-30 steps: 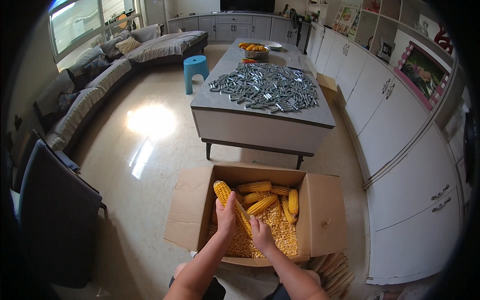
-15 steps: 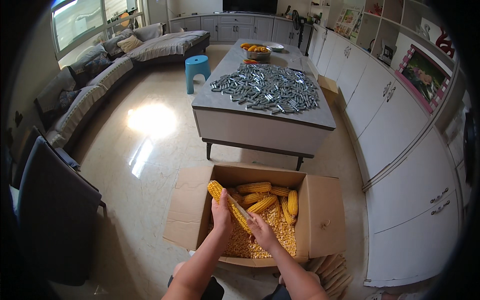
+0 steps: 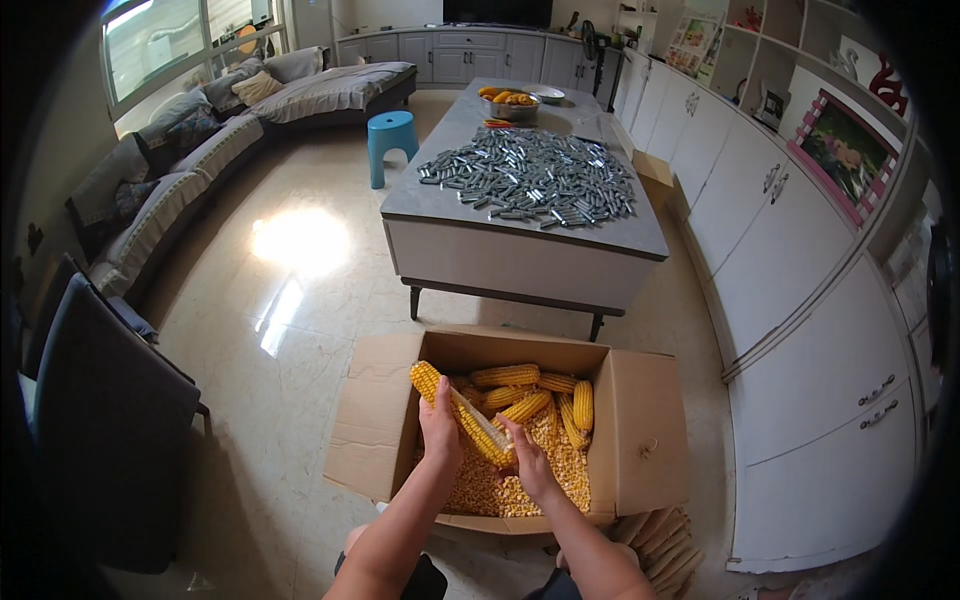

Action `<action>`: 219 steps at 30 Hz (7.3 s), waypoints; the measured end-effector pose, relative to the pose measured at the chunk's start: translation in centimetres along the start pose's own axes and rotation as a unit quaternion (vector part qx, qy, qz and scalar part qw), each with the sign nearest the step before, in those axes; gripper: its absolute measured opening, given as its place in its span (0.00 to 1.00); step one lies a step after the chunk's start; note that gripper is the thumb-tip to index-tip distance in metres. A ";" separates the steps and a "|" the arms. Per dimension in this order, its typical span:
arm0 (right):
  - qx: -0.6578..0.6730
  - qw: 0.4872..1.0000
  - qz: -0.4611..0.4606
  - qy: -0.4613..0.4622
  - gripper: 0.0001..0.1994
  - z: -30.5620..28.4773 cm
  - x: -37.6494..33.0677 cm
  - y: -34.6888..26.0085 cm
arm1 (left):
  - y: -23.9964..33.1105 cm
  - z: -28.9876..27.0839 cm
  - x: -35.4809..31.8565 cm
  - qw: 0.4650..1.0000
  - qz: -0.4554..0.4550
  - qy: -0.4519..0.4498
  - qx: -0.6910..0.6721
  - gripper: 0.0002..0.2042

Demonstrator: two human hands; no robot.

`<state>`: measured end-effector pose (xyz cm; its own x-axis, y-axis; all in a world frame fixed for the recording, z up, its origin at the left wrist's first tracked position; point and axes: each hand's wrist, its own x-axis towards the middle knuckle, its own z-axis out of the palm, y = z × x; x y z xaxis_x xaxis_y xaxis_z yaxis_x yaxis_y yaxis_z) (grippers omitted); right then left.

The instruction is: The person sits on the floor and shucks corn cobs by hand, removing kernels into a cardboard box. The person handles multiple cobs one by one, rotating them to strip the kernels off the cob.

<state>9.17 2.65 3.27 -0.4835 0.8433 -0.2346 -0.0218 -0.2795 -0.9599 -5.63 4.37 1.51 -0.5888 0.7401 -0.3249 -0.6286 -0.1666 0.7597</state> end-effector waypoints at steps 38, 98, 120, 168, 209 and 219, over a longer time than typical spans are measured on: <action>-0.006 0.994 0.041 0.104 0.23 0.4 -0.3 1.7 | -0.6 -0.1 0.0 0.999 0.049 0.003 0.015 0.13; -0.380 0.925 -0.013 0.012 0.28 -0.2 -0.9 2.0 | 0.7 1.2 -2.3 0.977 0.053 -0.167 0.122 0.11; -0.392 0.918 -0.047 0.030 0.30 0.2 -1.2 1.6 | 1.7 2.5 -3.4 0.991 0.015 -0.124 0.044 0.09; -0.349 0.936 0.016 0.047 0.29 0.6 -1.2 0.5 | 1.0 1.3 -2.0 0.966 -0.058 -0.247 0.050 0.19; -0.052 0.998 -0.014 -0.035 0.23 -0.7 0.7 3.9 | -0.2 1.3 -3.0 0.952 -0.050 -0.252 0.165 0.22; -0.007 0.998 -0.054 -0.030 0.23 -1.4 0.9 3.6 | 0.3 1.3 -3.0 0.938 -0.141 -0.298 0.109 0.26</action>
<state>9.88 3.01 -0.64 -0.5311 0.8387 -0.1200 -0.0645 -0.1812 -0.9813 -3.39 3.00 3.46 0.0139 0.9783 -0.2068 -0.5593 0.1791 0.8094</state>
